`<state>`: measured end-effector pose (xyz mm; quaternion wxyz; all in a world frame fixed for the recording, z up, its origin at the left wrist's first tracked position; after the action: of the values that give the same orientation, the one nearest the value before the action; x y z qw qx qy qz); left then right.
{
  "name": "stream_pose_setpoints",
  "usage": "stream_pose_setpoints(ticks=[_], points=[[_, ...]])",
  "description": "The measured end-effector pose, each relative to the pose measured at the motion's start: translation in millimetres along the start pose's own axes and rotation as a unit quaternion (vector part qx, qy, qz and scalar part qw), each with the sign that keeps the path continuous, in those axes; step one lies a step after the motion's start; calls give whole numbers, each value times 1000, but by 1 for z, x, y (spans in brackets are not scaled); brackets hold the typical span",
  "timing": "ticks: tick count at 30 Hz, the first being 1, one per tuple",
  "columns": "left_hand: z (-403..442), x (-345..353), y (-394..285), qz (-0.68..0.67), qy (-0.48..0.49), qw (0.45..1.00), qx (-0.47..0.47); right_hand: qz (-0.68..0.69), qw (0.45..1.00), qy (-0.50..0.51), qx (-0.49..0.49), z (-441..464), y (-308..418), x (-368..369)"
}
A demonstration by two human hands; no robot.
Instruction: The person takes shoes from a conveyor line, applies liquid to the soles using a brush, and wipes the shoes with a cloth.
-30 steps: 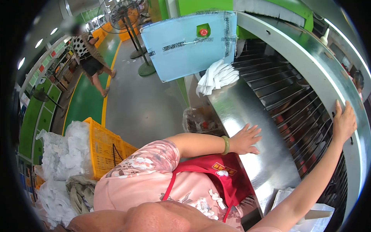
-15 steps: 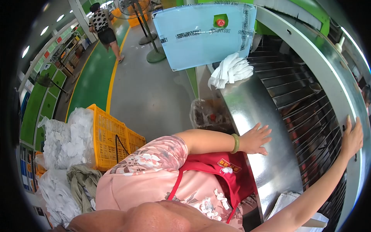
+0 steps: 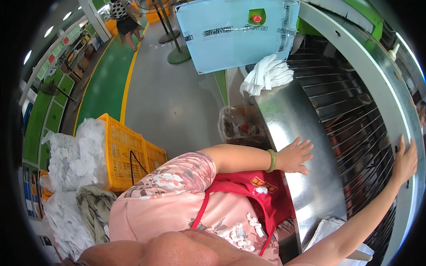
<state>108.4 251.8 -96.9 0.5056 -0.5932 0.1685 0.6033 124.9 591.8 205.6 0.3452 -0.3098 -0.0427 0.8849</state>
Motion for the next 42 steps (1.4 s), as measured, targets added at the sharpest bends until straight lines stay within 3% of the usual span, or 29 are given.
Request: stream_pose_setpoints(ticks=[42], points=[[0,0,2,-2,-20,1000,3,13,999,-24,-18,-2,8,-13]])
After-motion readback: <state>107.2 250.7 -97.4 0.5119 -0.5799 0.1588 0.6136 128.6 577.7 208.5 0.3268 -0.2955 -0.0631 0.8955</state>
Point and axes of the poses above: each hand's wrist, its own z-axis towards the middle knuckle, its own x-axis out of the palm, y = z × x, the point moved 6 cm from there along z, towards the middle knuckle, and after that the axes turned 2 degrees about z, right-handed, at the moved point
